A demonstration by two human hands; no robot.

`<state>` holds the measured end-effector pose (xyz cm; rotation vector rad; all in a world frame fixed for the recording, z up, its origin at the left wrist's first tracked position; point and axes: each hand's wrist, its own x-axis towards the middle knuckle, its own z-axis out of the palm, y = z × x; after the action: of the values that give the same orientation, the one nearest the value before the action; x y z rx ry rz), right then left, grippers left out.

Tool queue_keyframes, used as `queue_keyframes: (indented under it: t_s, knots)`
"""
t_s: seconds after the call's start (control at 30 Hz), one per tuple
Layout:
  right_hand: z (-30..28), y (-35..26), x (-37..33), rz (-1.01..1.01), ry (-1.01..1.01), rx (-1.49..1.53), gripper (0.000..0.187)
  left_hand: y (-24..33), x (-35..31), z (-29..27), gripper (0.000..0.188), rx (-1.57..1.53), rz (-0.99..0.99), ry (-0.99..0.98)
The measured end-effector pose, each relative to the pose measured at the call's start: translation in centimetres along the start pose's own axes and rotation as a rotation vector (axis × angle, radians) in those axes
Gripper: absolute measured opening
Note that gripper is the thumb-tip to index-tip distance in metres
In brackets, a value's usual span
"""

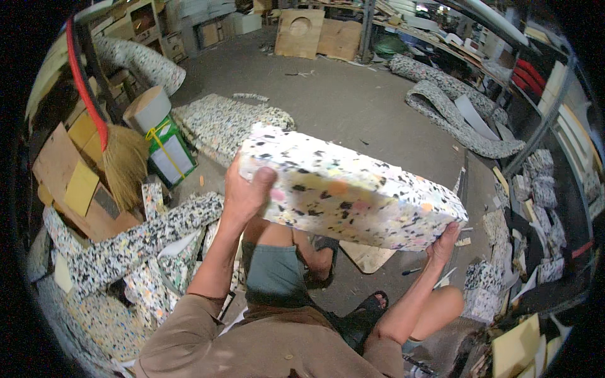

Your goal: The person measures and marks a speckled composite material, then applies adhesive with a spray gun to its edges. They press two pieces together to form a joint, inspect the bond, and handle additional pieces of the same material.

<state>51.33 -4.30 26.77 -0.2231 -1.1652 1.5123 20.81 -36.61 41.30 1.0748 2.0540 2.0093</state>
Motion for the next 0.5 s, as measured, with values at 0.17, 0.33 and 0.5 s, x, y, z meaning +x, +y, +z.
queue_keyframes:
  t_s: [0.17,0.33,0.5]
  knots:
    - [-0.1,0.5,-1.0,0.053,0.256,-0.013,0.052,-7.5,1.6,1.6,0.058,0.024,0.132,0.204]
    - [2.1,1.3,-1.5,-0.185,0.370,-0.385,0.066,-14.1,5.5,0.4,0.082,-0.035,0.005,0.191]
    - [6.6,-1.9,-1.1,-0.244,0.154,-0.295,0.094,-13.1,9.8,-0.9,0.102,-0.271,0.224,-0.175]
